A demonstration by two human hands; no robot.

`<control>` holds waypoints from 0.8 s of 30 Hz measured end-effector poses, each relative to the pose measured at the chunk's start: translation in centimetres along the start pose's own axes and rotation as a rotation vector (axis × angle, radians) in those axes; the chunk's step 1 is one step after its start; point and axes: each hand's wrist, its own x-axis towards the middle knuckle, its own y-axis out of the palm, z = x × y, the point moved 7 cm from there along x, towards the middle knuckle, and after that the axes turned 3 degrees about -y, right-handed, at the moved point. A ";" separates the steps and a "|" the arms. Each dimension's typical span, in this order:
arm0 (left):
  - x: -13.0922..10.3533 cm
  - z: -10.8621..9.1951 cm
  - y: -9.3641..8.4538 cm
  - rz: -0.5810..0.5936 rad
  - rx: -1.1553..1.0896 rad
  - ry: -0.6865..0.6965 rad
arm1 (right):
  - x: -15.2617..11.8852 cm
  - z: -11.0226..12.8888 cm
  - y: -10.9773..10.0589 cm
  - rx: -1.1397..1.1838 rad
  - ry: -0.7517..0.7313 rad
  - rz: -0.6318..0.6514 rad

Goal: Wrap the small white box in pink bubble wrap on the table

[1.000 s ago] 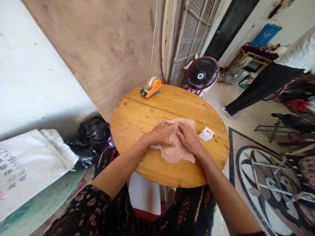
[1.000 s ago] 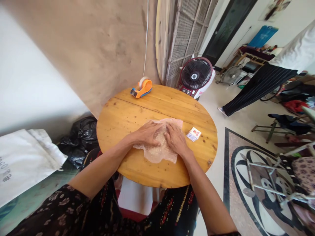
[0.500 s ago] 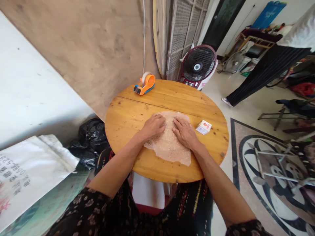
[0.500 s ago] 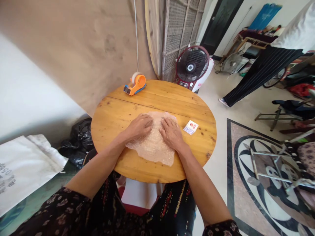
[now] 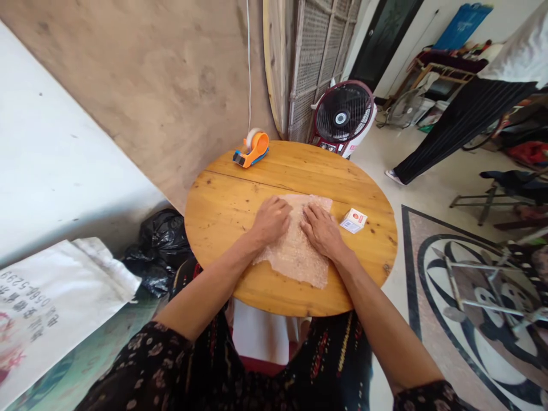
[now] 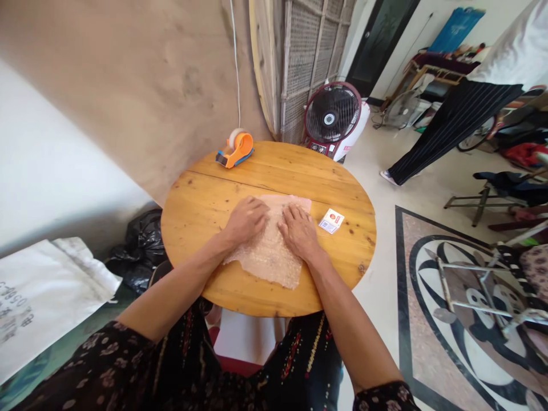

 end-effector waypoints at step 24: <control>-0.4 2.0 2.9 0.245 -0.052 -0.046 | -0.1 -2.2 -0.3 -0.092 0.143 -0.103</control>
